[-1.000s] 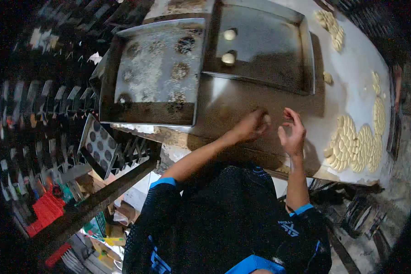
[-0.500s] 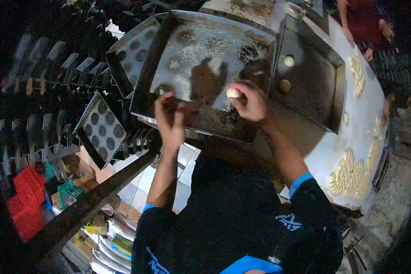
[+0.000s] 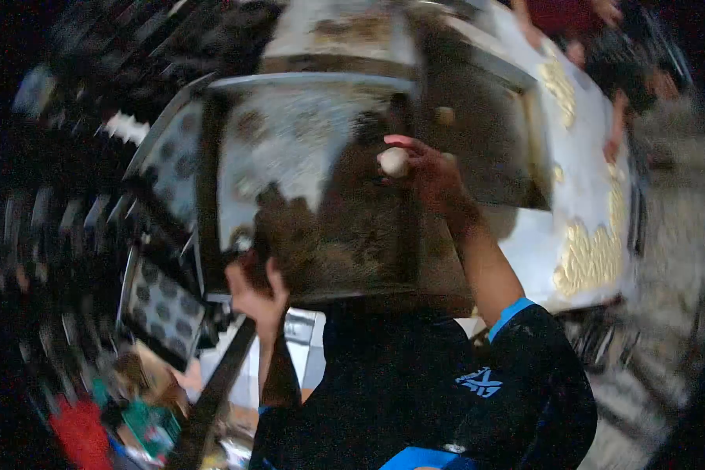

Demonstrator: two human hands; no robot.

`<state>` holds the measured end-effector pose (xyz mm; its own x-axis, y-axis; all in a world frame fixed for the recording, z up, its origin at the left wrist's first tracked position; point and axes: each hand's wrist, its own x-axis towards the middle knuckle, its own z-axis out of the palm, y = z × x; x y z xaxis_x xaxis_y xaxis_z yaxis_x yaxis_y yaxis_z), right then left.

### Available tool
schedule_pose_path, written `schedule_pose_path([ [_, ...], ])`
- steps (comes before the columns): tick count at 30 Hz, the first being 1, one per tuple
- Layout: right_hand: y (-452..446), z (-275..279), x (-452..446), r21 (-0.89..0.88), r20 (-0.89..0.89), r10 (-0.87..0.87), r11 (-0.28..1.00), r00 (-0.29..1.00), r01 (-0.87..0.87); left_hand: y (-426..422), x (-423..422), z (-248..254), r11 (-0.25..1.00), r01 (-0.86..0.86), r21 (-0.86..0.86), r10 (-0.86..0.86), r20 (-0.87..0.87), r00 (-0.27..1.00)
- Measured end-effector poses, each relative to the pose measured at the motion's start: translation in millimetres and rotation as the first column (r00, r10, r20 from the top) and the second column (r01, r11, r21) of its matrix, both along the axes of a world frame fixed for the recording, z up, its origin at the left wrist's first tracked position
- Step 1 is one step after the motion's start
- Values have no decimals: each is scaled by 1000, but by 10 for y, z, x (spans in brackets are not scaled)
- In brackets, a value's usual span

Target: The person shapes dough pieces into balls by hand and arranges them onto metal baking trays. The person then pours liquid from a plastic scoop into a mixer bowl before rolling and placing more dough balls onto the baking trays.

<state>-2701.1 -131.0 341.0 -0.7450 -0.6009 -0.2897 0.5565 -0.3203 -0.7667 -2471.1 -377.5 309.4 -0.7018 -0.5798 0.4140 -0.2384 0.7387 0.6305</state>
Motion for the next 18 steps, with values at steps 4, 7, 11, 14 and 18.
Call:
schedule_pose_path([
  [4, 1019, -68, -127, 144, -152, -299, 936, 942, 320, -47, 65, -274, 970, -48, -238, 92, 177, 980],
  [7, 1626, -326, -419, 641, -477, -117, 633, 871, 435, -80, 8, -306, 976, 5, -216, 29, 154, 988],
  [11, 2047, -827, -1069, 633, -591, -132, 536, 796, 558, -285, 293, -616, 985, 47, -168, -3, 255, 967],
  [14, 2073, -1072, -1402, 554, -832, 295, 390, 470, 736, -212, 284, -477, 989, 32, -147, 8, 265, 964],
  [18, 1999, -1177, -1450, 610, -669, 616, 133, 417, 781, -123, 280, -462, 989, -51, -138, 83, 239, 967],
])
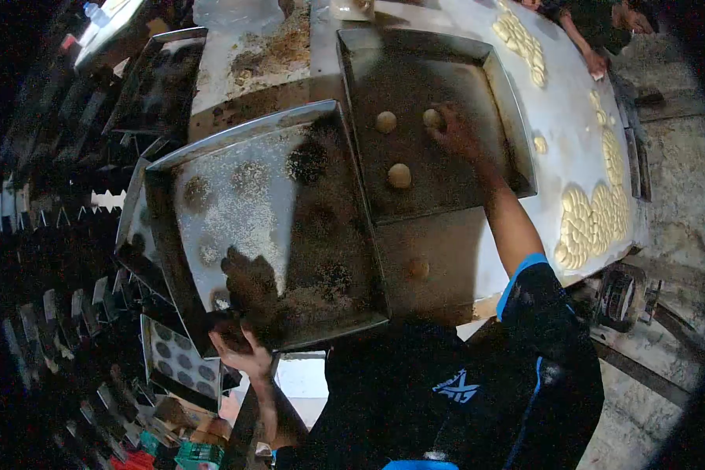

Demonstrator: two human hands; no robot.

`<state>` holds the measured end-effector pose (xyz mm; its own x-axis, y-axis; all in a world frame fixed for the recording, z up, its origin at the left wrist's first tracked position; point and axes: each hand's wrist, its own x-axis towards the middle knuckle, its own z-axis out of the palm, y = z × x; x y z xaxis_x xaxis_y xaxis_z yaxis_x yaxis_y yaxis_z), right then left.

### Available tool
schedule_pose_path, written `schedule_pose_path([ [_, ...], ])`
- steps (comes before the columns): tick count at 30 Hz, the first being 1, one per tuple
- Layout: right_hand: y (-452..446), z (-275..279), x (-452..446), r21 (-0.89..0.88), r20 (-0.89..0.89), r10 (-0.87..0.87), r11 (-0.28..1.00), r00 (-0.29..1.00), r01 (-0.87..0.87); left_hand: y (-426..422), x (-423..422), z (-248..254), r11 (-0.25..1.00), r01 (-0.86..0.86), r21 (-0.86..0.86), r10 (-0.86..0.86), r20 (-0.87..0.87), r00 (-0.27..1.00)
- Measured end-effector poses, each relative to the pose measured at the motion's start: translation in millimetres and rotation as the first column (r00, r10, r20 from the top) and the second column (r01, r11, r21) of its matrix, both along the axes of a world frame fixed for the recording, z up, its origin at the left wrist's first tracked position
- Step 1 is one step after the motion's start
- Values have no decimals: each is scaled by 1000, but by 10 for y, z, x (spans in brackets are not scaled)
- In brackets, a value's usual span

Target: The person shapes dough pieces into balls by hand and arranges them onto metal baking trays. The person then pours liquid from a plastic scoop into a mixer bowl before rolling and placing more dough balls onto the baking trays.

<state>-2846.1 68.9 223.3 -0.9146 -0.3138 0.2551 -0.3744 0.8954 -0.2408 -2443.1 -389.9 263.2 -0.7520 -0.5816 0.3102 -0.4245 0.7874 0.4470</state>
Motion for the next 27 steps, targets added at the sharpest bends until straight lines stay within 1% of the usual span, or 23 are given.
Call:
schedule_pose_path([
  [1, 5, -61, 81, 157, -266, 64, 987, 962, -22, 8, 20, -22, 1000, -2, -4, 2, 7, 1000],
  [2, -27, -8, 214, 152, -258, 62, 988, 964, -23, -4, 14, -44, 995, 1, -96, 0, 8, 1000],
  [3, -27, 63, 398, 33, -148, 29, 999, 989, -24, -22, 3, -49, 982, 8, -188, -7, 10, 1000],
  [4, -58, 214, 658, -86, -29, 6, 996, 1000, -8, -15, 3, -27, 981, 18, -195, -13, 25, 1000],
  [6, -124, 543, 1279, -310, 219, -5, 948, 976, 75, 24, -33, 9, 999, -14, 31, 14, -7, 1000],
  [7, -148, 659, 1607, -407, 335, 7, 903, 942, 138, 23, -82, -65, 998, 16, -56, -25, -169, 985],
  [8, -259, 754, 1961, -383, 459, 61, 914, 887, 135, 49, -127, -12, 998, 29, -59, -38, -160, 986],
  [9, -432, 815, 2311, -361, 574, 109, 923, 812, 131, 81, -162, 99, 998, 57, 41, -51, -128, 990],
  [10, -584, 800, 2580, -232, 417, 119, 972, 901, -21, 105, -195, 176, 986, 83, 143, -69, -101, 993],
  [11, -670, 730, 2759, -62, 250, 158, 987, 955, -147, 105, -213, 196, 988, 128, 89, -116, -127, 985],
  [12, -672, 454, 2901, -61, 255, 139, 990, 957, -128, 46, -181, 199, 985, 147, 92, -135, -123, 983],
  [14, -588, -157, 3083, 142, 215, 143, 974, 966, -176, -88, -153, 150, 963, 268, -32, -268, -11, 963],
  [15, -537, -158, 3142, 144, 212, 134, 975, 968, -167, -110, -124, 75, 966, 247, 70, -240, -92, 966],
  [17, -458, -148, 3176, -220, 368, 14, 973, 930, 72, -130, -133, 83, 963, 266, 36, -262, -85, 961],
  [18, -374, -109, 3246, -225, 362, 7, 971, 932, 80, -146, -131, 97, 961, 276, 5, -275, -66, 959],
  [19, -230, -35, 3357, -393, 587, -56, 853, 808, 344, -161, -125, 77, 958, 285, -3, -285, -70, 956],
  [20, -60, 7, 3446, -460, 778, -30, 654, 628, 601, -163, -105, 40, 955, 291, -52, -294, -63, 954],
  [21, 178, -115, 3449, -467, 776, -25, 650, 631, 600, -160, -87, 32, 951, 294, -101, -300, -54, 952],
  [22, 454, -398, 3368, -136, 581, -203, 930, 788, 341, -129, -87, 97, 949, 295, -111, -302, -55, 952],
  [23, 616, -675, 3211, 319, 304, -219, 941, 927, 117, -60, -92, 185, 954, 298, 22, -296, -56, 953],
  [24, 533, -931, 2894, 257, 175, -194, 955, 965, 145, 2, -82, 230, 944, 292, 156, -287, -54, 956],
  [25, 396, -1086, 2674, 193, 44, -172, 968, 984, 160, 27, -45, 202, 948, 280, 154, -276, -50, 960],
  [27, 264, -954, 2886, 166, 84, -90, 983, 992, 75, 50, 37, 87, 971, 236, 48, -231, -91, 969],
])
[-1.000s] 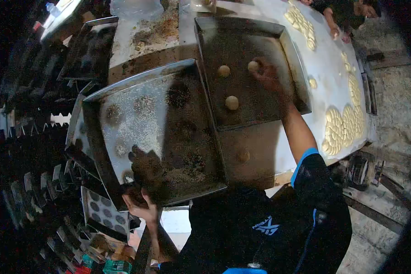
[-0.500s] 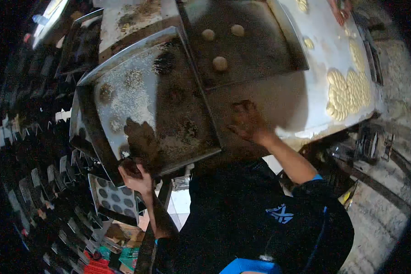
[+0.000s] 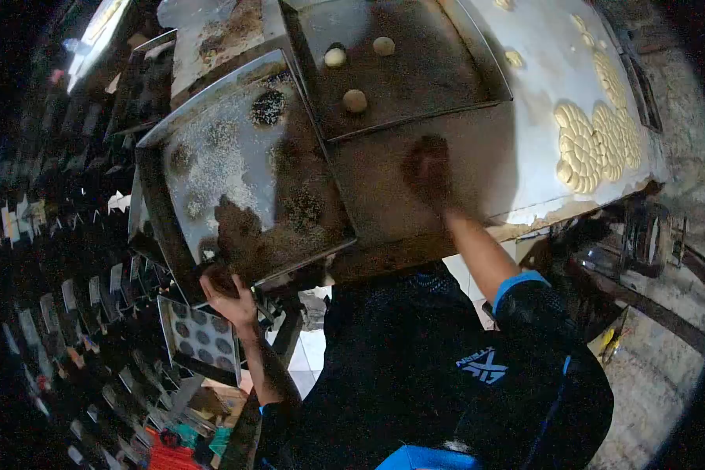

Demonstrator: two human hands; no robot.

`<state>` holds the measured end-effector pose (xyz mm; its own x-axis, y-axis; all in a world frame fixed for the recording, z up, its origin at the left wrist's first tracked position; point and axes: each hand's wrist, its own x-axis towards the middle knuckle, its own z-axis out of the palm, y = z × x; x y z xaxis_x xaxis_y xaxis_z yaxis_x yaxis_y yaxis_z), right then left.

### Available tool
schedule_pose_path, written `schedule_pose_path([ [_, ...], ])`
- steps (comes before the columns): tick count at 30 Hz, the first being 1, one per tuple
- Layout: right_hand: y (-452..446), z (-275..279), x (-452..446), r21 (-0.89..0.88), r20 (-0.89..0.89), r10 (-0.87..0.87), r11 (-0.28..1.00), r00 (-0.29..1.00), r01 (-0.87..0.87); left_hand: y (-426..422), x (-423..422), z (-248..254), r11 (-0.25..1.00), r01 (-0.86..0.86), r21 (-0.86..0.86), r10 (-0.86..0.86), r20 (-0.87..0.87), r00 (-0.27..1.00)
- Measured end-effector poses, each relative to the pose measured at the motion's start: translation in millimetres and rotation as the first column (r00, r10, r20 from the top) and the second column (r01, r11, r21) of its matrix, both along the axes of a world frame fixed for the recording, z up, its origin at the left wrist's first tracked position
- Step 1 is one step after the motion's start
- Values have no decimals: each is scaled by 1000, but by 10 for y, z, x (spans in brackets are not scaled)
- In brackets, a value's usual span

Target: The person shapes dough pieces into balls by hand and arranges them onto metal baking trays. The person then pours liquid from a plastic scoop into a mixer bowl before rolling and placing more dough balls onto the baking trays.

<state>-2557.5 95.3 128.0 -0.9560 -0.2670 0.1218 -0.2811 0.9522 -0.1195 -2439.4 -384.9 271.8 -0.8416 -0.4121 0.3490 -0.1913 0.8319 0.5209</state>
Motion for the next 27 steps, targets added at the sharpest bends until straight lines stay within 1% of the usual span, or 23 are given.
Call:
schedule_pose_path([
  [3, -216, 436, 424, -98, 54, 190, 978, 980, -184, 39, 85, -85, 993, -38, -114, 31, -59, 998],
  [4, -228, 489, 411, -131, 65, 257, 960, 964, -247, 177, 70, 170, 990, 94, 106, -89, -56, 995],
  [5, -152, 414, 276, -137, 52, 266, 957, 962, -257, 203, 116, 180, 992, 86, 96, -80, -65, 995],
  [7, 176, 113, -187, -327, 319, 112, 945, 941, -1, 302, 323, 101, 975, -112, 191, 120, -33, 992],
  [9, 439, -156, -317, -405, 612, 9, 862, 791, 304, 189, 594, -360, 999, -30, -23, 22, -293, 956],
  [10, 467, -182, -271, -406, 618, 20, 864, 786, 298, 418, 584, -195, 996, -83, 42, 90, -210, 973],
  [11, 405, -179, -211, -457, 500, 96, 874, 861, 167, 720, 498, 26, 985, -137, 101, 150, -127, 981],
  [12, 280, -160, -112, -490, 371, 170, 871, 913, 38, 956, 458, 117, 986, -137, 94, 148, -123, 981],
  [13, 136, -91, -31, -503, 231, 239, 859, 943, -94, 1182, 410, 177, 980, -81, 183, 115, -180, 977],
  [14, 12, 7, 23, -495, 84, 304, 839, 949, -225, 1376, 371, 218, 963, -17, 268, 85, -243, 966],
  [15, -62, 113, 57, -466, -65, 362, 813, 930, -349, 1513, 344, 246, 964, -8, 264, 76, -248, 966],
  [16, -43, 215, 64, -416, -210, 415, 781, 885, -465, 1631, 319, 267, 968, 64, 245, -12, -207, 978],
  [17, 87, 384, 62, -417, -213, 410, 783, 887, -462, 1772, 314, 301, 964, 131, 230, -95, -161, 982],
  [18, 252, 658, 38, -513, 111, 382, 813, 917, -277, 1978, 268, 442, 970, 117, 214, -97, -105, 990],
  [19, 388, 949, -15, -539, 423, 348, 839, 837, -76, 2128, 216, 453, 951, 234, 204, -187, -226, 956],
  [20, 451, 1269, -80, -539, 419, 356, 838, 835, -86, 2266, 192, 452, 952, 232, 201, -192, -200, 961],
  [21, 460, 1584, -129, -612, 417, 330, 791, 847, -7, 2368, 185, 464, 952, 237, 194, -207, -165, 964],
  [22, 449, 1724, -148, -680, 415, 297, 730, 860, 77, 2426, 190, 351, 952, 257, 165, -231, -162, 959],
  [23, 426, 1690, -142, -685, 414, 293, 724, 862, 83, 2563, 139, 388, 951, 273, 144, -256, -129, 958],
  [24, 401, 1601, -128, -717, 148, 297, 689, 943, -104, 2614, 115, 279, 925, 338, 172, -320, -123, 939],
  [25, 404, 1469, -103, -694, -125, 288, 659, 949, -292, 2654, 108, 119, 894, 398, 204, -381, -117, 917],
  [26, 441, 1289, -103, -554, -178, 311, 753, 933, -357, 2741, 61, 16, 870, 364, 332, -370, -50, 928],
  [27, 530, 1133, -5, -554, -176, 311, 753, 934, -355, 2833, -7, -69, 833, 318, 452, -365, 18, 931],
])
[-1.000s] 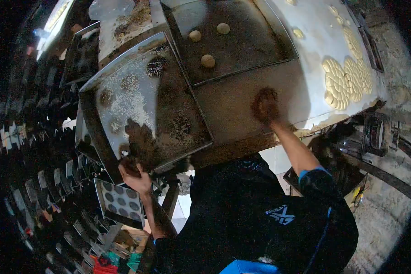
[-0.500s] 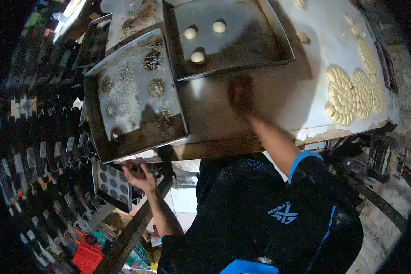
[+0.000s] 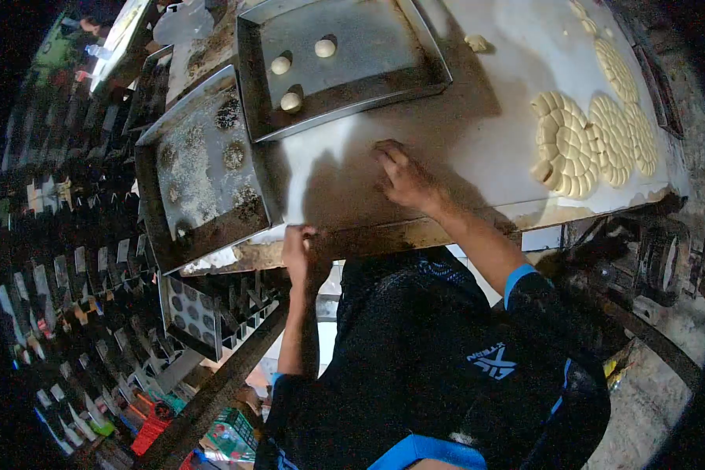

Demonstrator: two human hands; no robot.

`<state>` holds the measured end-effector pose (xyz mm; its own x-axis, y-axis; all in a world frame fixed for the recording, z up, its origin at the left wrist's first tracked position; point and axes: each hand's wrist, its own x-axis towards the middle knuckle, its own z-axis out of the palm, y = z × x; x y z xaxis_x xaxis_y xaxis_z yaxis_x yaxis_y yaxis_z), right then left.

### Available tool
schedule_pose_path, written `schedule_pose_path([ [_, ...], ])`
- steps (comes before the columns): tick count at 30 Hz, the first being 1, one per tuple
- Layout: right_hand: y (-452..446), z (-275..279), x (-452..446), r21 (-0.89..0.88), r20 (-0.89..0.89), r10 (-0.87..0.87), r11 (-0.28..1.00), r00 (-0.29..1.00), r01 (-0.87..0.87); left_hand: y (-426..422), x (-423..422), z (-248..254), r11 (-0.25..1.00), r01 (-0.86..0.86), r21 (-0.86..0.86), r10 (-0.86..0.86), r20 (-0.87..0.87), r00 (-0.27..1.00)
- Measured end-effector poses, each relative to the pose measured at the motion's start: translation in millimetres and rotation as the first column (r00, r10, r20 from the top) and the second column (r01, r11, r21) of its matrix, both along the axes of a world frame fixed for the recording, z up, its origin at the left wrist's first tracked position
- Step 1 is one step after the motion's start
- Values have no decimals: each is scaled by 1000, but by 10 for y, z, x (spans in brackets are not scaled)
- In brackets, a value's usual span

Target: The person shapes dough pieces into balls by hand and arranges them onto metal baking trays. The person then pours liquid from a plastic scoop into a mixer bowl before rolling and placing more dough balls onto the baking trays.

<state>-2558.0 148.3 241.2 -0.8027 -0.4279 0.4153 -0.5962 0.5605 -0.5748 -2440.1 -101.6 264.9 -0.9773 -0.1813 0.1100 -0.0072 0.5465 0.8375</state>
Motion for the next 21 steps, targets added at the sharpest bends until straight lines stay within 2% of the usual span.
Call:
schedule_pose_path([
  [2, 204, -63, 209, 65, 108, -227, 973, 968, 221, 290, -250, 151, 969, 177, -175, -190, -65, 980],
  [3, 319, -7, 312, 33, 124, -294, 956, 948, 292, 369, -394, -139, 978, 140, 153, -149, 46, 988],
  [4, 447, 46, 423, 5, 145, -355, 934, 924, 358, 452, -533, -421, 886, 52, 461, -142, 164, 976],
  [5, 609, -6, 501, -13, 182, -355, 932, 917, 363, 611, -659, -276, 967, 215, 137, -221, 31, 975],
  [6, 740, -57, 553, -31, 223, -353, 929, 909, 368, 775, -791, -119, 924, 311, -223, -331, -59, 942],
  [7, 807, -44, 581, -27, 223, -337, 936, 915, 351, 857, -930, -752, 794, 302, -528, -416, -109, 903],
  [8, 842, -11, 571, -57, 337, -315, 934, 887, 353, 948, -1062, -1373, 583, 234, -778, -507, -123, 853],
  [9, 816, 34, 525, -86, 443, -281, 932, 851, 353, 1181, -1199, -1242, 658, 335, -675, -498, -55, 865],
  [10, 743, 82, 478, -88, 438, -259, 941, 861, 328, 1345, -1290, -1047, 724, 419, -549, -494, 12, 870],
  [12, 545, 218, 352, -137, 312, -277, 934, 909, 331, 1237, -1295, -895, 703, 396, -591, -518, -43, 854],
  [13, 356, 447, 313, -173, 374, -247, 928, 894, 329, 1121, -1262, -643, 715, 367, -595, -486, -47, 873],
  [14, 187, 530, 258, -176, 372, -215, 939, 903, 296, 1015, -1204, -248, 899, 414, -144, -414, 28, 910],
  [15, 25, 574, 222, -195, 380, -154, 951, 912, 241, 900, -1143, 37, 884, 322, 339, -380, 120, 917],
  [16, -149, 642, 205, -210, 391, -98, 958, 915, 193, 760, -1079, 166, 892, 297, 340, -356, 125, 926],
  [17, -380, 800, 162, -193, 337, -26, 977, 941, 96, 600, -1014, 259, 814, 218, 539, -313, 90, 946],
  [18, -588, 857, 114, -189, 340, -6, 979, 940, 75, 428, -962, 322, 687, 142, 712, -261, 59, 964],
  [20, -1002, 918, -6, -233, 211, 217, 958, 953, -166, 9, -862, 355, 706, 96, 701, -170, 36, 985],
  [21, -1224, 927, -64, -308, 202, 295, 924, 934, -225, -249, -794, 347, 810, 73, 581, -55, -48, 997],
])
